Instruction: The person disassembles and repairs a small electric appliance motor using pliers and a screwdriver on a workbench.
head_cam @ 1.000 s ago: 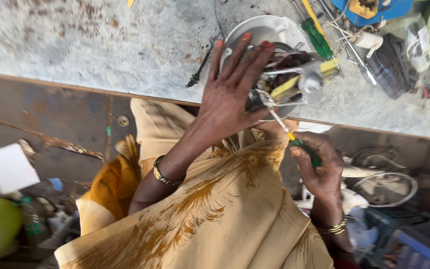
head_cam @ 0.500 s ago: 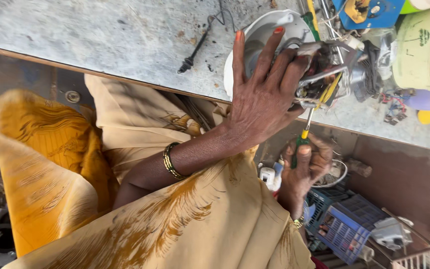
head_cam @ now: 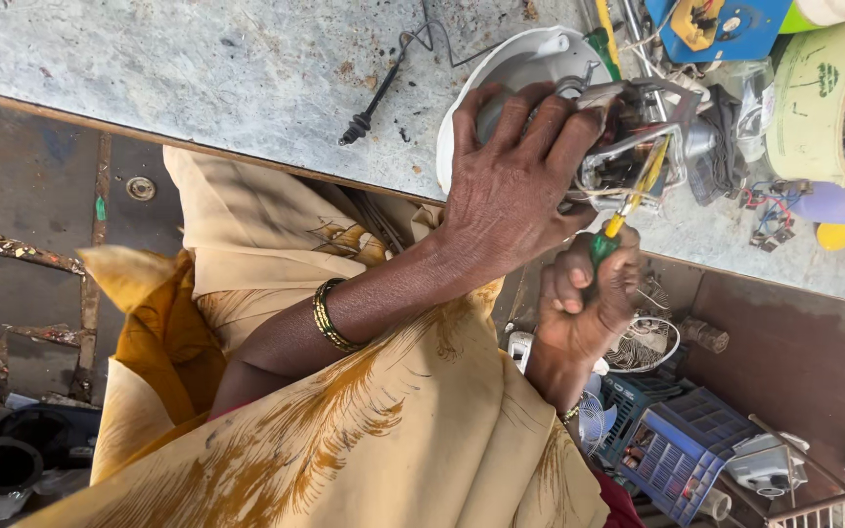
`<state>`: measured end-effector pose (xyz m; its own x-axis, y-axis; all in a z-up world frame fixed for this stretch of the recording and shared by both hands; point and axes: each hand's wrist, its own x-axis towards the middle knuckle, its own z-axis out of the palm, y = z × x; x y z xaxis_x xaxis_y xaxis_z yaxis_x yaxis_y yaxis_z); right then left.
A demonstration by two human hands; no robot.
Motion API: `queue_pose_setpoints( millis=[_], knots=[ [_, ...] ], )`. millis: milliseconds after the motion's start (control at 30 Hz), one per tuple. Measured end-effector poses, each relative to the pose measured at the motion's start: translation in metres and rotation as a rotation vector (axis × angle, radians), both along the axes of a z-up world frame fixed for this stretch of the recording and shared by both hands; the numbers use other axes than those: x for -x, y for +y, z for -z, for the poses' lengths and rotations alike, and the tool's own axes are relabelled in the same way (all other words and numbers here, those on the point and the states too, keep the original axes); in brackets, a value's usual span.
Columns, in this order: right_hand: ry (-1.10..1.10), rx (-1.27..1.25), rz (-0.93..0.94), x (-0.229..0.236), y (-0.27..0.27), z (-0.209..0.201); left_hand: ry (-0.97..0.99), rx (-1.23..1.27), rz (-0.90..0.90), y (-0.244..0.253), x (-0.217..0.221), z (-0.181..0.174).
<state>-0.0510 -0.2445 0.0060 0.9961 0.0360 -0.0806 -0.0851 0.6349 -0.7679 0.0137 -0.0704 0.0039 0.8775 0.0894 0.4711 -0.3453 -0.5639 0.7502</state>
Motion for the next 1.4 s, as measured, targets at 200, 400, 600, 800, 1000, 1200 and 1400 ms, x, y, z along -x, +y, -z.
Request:
queue_pose_setpoints(
  millis=[200, 400, 600, 800, 1000, 1200, 1400],
  knots=[
    [-0.042, 0.263, -0.034, -0.003, -0.024, -0.020, 0.010, -0.004, 0.011, 0.007, 0.000, -0.006],
    [-0.385, 1.020, -0.149, -0.029, -0.064, -0.052, 0.057, -0.048, 0.020, 0.006, -0.001, -0.002],
    [-0.296, 1.210, -0.139, 0.006, -0.085, -0.072, 0.023, -0.066, -0.018, 0.008, -0.018, 0.011],
    [-0.230, 0.759, 0.061, 0.008, -0.103, -0.050, 0.103, -0.227, 0.070, 0.061, -0.034, 0.007],
    [-0.160, 0.582, 0.155, 0.004, -0.088, -0.024, 0.081, -0.180, 0.111, 0.081, -0.010, -0.010],
    [-0.104, 0.538, 0.173, 0.002, -0.087, -0.020, 0.070, -0.031, 0.035, 0.094, 0.034, -0.009],
    [-0.064, 0.467, 0.106, 0.005, -0.102, -0.006, 0.113, -0.288, 0.065, 0.095, 0.028, 0.021]
  ],
)
